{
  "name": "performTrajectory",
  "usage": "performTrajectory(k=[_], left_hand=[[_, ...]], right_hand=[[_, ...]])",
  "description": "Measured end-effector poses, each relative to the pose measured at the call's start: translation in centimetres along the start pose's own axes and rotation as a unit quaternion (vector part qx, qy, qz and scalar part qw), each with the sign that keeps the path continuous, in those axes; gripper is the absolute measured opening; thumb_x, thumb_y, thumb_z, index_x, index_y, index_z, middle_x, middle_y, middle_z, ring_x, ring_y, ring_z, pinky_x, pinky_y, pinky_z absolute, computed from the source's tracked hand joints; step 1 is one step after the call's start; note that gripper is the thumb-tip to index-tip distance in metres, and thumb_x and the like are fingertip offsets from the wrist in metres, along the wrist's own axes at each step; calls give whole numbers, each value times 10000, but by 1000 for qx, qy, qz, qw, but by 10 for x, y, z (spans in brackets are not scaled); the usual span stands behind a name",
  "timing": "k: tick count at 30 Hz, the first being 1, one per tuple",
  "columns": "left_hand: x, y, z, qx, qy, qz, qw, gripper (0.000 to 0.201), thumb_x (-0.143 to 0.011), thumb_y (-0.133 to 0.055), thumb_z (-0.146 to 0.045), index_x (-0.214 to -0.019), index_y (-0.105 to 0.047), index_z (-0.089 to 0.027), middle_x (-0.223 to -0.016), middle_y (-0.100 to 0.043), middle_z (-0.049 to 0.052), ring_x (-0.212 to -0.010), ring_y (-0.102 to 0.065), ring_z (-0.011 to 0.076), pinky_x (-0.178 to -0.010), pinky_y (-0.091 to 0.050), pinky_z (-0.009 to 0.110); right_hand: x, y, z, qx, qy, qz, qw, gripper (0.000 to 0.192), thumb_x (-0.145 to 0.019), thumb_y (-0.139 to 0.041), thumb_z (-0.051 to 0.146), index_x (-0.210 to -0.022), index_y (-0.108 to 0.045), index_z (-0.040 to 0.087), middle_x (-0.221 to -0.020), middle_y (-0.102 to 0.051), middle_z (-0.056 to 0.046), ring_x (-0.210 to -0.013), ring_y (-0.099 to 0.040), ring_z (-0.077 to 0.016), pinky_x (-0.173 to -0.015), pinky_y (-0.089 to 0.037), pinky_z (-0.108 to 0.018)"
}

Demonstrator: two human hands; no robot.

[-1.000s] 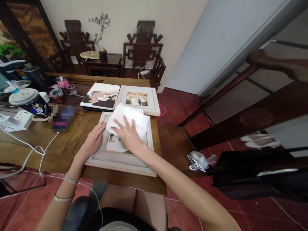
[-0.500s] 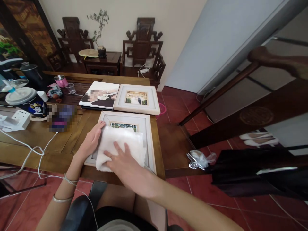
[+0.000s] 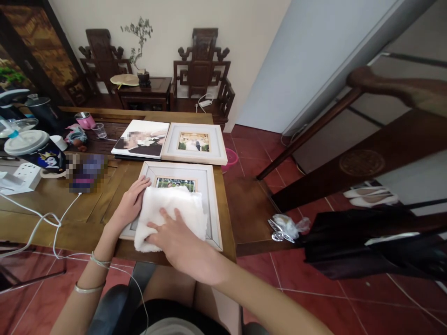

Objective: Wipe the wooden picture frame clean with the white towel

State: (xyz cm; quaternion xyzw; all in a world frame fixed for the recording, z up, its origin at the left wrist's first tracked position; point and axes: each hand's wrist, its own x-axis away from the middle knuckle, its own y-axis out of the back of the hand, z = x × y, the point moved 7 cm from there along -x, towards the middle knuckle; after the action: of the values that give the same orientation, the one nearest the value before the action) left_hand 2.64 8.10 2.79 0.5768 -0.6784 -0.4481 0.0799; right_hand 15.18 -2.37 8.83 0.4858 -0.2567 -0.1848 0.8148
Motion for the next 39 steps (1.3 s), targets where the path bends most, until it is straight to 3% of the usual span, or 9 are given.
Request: performTrajectory(k=[5,8,16,19,22,26,29,34,39], left_hand=[[1,-1,1,1,-9,-2,1000,413,-906,-360,-91,-1246,-592,-124,-1360,-564,154,-1381,-396,243,-1143,-332,513],[1,-2,0,-8,-10,-8,1000,425,-896,-354,-76,-1247,-590,-112,-1360,-562,161,-1381,-394,244,-1143,-333,513],[1,0,-2,-2,5,-4,1000,435,-898,-348,-82,-1256,-588,-137,-1361,-568,132,-1383,-392,235,-1146,-330,510],[0,1,-2,13,10,4,1000,427,-904,-360,-94,-1256,-592,-166,-1363,-569,116,-1386,-388,234,-1148,-323,518],[1,0,-2,17,5,10,1000,425,-912,-363,-98,-1270,-579,-171,-1377,-555,121,-1394,-374,236,-1150,-316,521],[3,-2,-1,7,-7,16,1000,439,-914,-342,-84,-1298,-547,-141,-1405,-521,149,-1414,-336,237,-1159,-295,519],[6,-3,-1,8,-18,22,1000,455,-911,-330,-71,-1316,-529,-131,-1426,-491,164,-1427,-307,242,-1161,-288,523],[8,-5,-1,10,-16,29,999,491,-891,-339,-42,-1326,-524,-173,-1445,-472,143,-1433,-293,254,-1144,-301,552],[9,-6,-2,13,-14,30,999,528,-868,-332,-10,-1333,-518,-178,-1450,-464,144,-1436,-286,252,-1145,-299,554]], right_hand=[[47,2,-20,10,-72,19,997,672,-632,-358,-137,-1161,-645,160,-1440,-491,-86,-1401,-257,-368,-1067,-266,-643],[59,4,-25,22,-97,37,994,657,-616,-364,-134,-1129,-661,148,-1434,-496,-92,-1396,-265,-380,-1069,-277,-637],[2,-4,5,27,-41,-3,999,517,-771,-430,-43,-1201,-649,141,-1457,-462,-102,-1394,-245,-419,-1094,-257,-632],[1,-12,5,30,-42,-21,998,428,-826,-447,9,-1171,-669,132,-1451,-458,-131,-1396,-246,-412,-1094,-264,-627],[29,-21,-12,33,-70,-43,996,406,-830,-475,20,-1136,-691,176,-1433,-485,-108,-1396,-275,-378,-1097,-287,-609],[89,-32,-44,92,-149,-113,978,374,-788,-534,23,-979,-743,266,-1353,-573,-32,-1343,-392,-357,-1084,-339,-593],[118,-37,-57,116,-168,-139,969,464,-700,-531,-13,-962,-739,308,-1382,-540,25,-1353,-384,-331,-1082,-370,-557],[108,-23,-78,116,-208,-134,962,628,-555,-415,-78,-932,-751,296,-1357,-558,45,-1345,-402,-302,-1068,-405,-534],[71,1,-115,167,-222,-169,946,632,-588,-382,-88,-1017,-738,210,-1386,-540,-26,-1371,-342,-347,-1074,-384,-568]])
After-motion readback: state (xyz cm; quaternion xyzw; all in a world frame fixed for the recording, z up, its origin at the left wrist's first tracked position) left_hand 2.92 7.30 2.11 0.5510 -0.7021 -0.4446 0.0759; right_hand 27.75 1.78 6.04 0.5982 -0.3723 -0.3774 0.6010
